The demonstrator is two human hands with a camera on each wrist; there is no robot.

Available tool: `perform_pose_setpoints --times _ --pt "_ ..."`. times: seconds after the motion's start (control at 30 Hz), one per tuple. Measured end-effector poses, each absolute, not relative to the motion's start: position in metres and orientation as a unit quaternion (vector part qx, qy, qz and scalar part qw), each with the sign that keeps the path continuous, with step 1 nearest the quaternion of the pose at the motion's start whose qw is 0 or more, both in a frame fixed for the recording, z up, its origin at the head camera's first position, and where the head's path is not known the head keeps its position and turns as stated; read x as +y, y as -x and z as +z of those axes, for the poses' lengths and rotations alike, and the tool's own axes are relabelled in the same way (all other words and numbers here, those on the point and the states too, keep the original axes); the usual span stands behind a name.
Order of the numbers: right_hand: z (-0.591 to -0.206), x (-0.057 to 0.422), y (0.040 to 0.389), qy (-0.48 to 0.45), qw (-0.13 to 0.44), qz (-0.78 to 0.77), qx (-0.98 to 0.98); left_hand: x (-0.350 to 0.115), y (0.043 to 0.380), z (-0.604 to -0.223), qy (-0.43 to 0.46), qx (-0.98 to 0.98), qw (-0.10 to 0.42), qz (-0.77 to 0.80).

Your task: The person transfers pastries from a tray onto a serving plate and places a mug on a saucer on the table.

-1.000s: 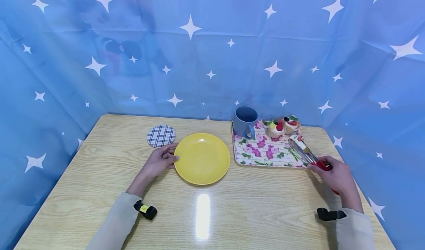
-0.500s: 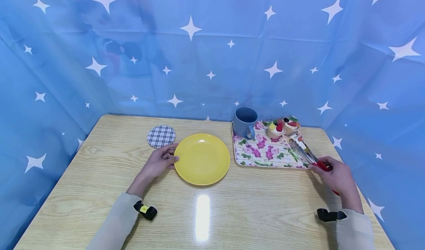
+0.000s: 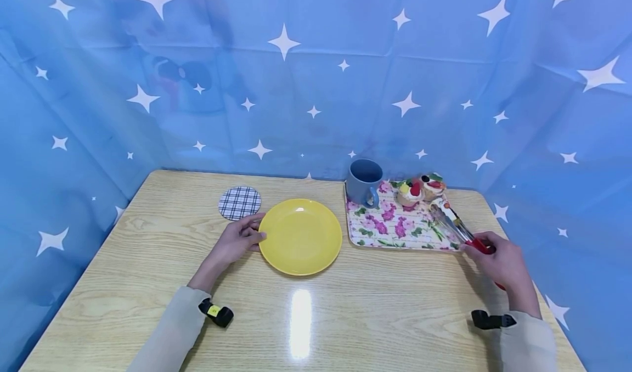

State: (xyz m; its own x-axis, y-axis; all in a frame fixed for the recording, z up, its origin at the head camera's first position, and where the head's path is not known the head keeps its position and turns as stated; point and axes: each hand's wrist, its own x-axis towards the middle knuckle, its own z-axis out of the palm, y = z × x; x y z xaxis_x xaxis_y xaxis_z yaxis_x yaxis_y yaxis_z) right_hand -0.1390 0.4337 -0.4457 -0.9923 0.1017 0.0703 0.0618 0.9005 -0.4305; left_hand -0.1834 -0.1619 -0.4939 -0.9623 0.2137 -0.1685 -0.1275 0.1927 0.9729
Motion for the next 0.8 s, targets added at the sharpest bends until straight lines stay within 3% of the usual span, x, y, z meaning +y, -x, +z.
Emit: perform_pose_setpoints --times 0.8 --pt "-0.435 0.428 0.137 0.037 0.062 0.223 -0.972 -0.162 0.183 -0.495 -0.029 0.761 0.135 0.634"
